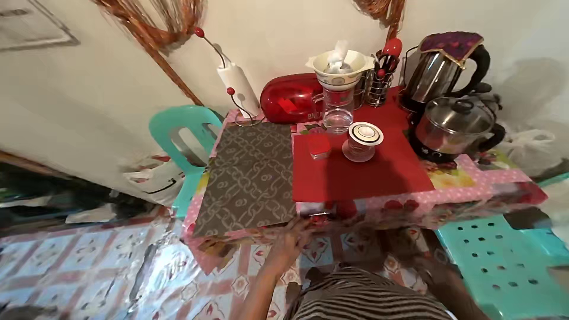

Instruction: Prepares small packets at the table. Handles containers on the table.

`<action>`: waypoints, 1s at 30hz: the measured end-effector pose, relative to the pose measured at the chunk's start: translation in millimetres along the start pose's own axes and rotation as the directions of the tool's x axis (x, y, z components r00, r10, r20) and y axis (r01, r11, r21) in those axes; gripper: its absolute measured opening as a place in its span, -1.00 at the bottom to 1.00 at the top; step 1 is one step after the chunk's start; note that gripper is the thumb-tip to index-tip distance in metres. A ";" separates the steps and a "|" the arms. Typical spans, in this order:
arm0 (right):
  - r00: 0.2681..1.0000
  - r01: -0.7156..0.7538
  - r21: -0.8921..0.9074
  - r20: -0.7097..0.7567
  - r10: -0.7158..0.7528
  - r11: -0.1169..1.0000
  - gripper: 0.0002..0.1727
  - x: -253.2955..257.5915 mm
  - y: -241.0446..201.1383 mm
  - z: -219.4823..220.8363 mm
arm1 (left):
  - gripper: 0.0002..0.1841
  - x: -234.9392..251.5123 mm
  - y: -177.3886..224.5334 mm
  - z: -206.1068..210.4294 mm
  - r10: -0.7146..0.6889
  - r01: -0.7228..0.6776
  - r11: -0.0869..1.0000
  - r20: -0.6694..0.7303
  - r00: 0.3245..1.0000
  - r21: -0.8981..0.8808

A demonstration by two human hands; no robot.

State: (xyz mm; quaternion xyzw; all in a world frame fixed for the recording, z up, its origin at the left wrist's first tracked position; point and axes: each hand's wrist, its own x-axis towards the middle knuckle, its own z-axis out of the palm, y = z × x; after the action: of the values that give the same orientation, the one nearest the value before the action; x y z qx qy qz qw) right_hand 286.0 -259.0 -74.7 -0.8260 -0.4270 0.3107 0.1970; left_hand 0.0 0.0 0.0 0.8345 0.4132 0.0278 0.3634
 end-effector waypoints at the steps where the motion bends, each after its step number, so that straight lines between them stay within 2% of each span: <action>1: 0.999 0.027 -0.040 0.044 -0.025 0.999 -0.62 20.7 -7.9 -13.2 | -0.56 25.2 10.2 -3.7 0.044 -0.045 0.999 -0.039 0.998 -0.029; 3: 0.992 0.121 -0.074 0.055 -0.117 0.990 -0.63 54.7 -25.1 -27.8 | -0.51 71.0 28.5 -10.6 0.077 -0.082 0.995 -0.095 0.993 -0.052; 5: 0.963 0.268 -0.066 -0.007 -0.269 0.961 -0.65 77.4 -40.9 -30.8 | -0.44 112.3 43.2 -17.2 0.066 -0.077 0.995 -0.149 0.987 -0.067; 8: 0.893 0.441 -0.049 -0.079 -0.444 0.896 -0.68 93.2 -58.7 -26.9 | -0.28 173.1 39.2 -19.8 0.084 -0.111 0.991 -0.299 0.950 -0.075; 11: 0.885 0.456 -0.015 -0.095 -0.455 0.890 -0.69 86.0 -67.9 -21.0 | -0.02 222.4 22.8 -25.1 0.075 -0.119 0.988 -0.377 0.923 -0.094; 13: 0.896 0.434 0.033 -0.125 -0.427 0.901 -0.72 76.6 -61.9 -12.0 | 0.13 243.4 13.5 -29.5 0.034 -0.077 0.991 -0.342 0.939 -0.114; 15: 0.910 0.401 0.099 -0.158 -0.383 0.911 -0.72 68.8 -50.0 -2.0 | 0.17 256.4 4.5 -30.8 0.007 -0.063 0.981 -0.294 0.956 -0.184; 17: 0.932 0.349 0.178 -0.168 -0.321 0.920 -0.72 63.7 -46.0 0.3 | 0.14 258.6 0.1 -28.7 -0.025 -0.057 0.955 -0.269 0.963 -0.291; 19: 0.916 0.376 0.188 -0.220 -0.334 0.907 -0.71 67.2 -47.2 -0.8 | 0.14 247.5 -1.4 -21.5 -0.015 -0.072 0.932 -0.236 0.972 -0.356; 21: 0.869 0.450 0.141 -0.298 -0.396 0.882 -0.70 79.6 -64.2 -8.5 | 0.17 223.0 -3.4 -9.2 0.058 -0.131 0.914 -0.196 0.979 -0.384; 25: 0.727 0.601 0.000 -0.416 -0.546 0.800 -0.73 129.3 -132.1 -19.5 | 0.25 170.9 -3.8 8.2 0.148 -0.182 0.927 -0.126 0.981 -0.329; 27: 0.686 0.649 -0.062 -0.384 -0.618 0.758 -0.74 160.6 -173.9 -17.7 | 0.27 160.9 -13.4 20.8 0.227 -0.279 0.906 -0.189 0.955 -0.320; 28: 0.690 0.652 -0.096 -0.337 -0.641 0.752 -0.72 176.8 -194.1 -14.2 | 0.28 159.6 -19.3 26.3 0.263 -0.329 0.888 -0.230 0.937 -0.323; 30: 0.756 0.609 -0.148 -0.189 -0.627 0.779 -0.66 207.0 -228.9 -3.9 | 0.32 158.3 -23.2 28.8 0.258 -0.336 0.879 -0.256 0.932 -0.339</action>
State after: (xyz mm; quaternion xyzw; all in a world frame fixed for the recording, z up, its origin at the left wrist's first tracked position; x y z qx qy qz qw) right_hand 246.8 39.8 -8.1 -0.6755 -0.6619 0.1149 0.3039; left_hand 98.4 104.7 -76.0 0.7953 0.3014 0.2475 0.4641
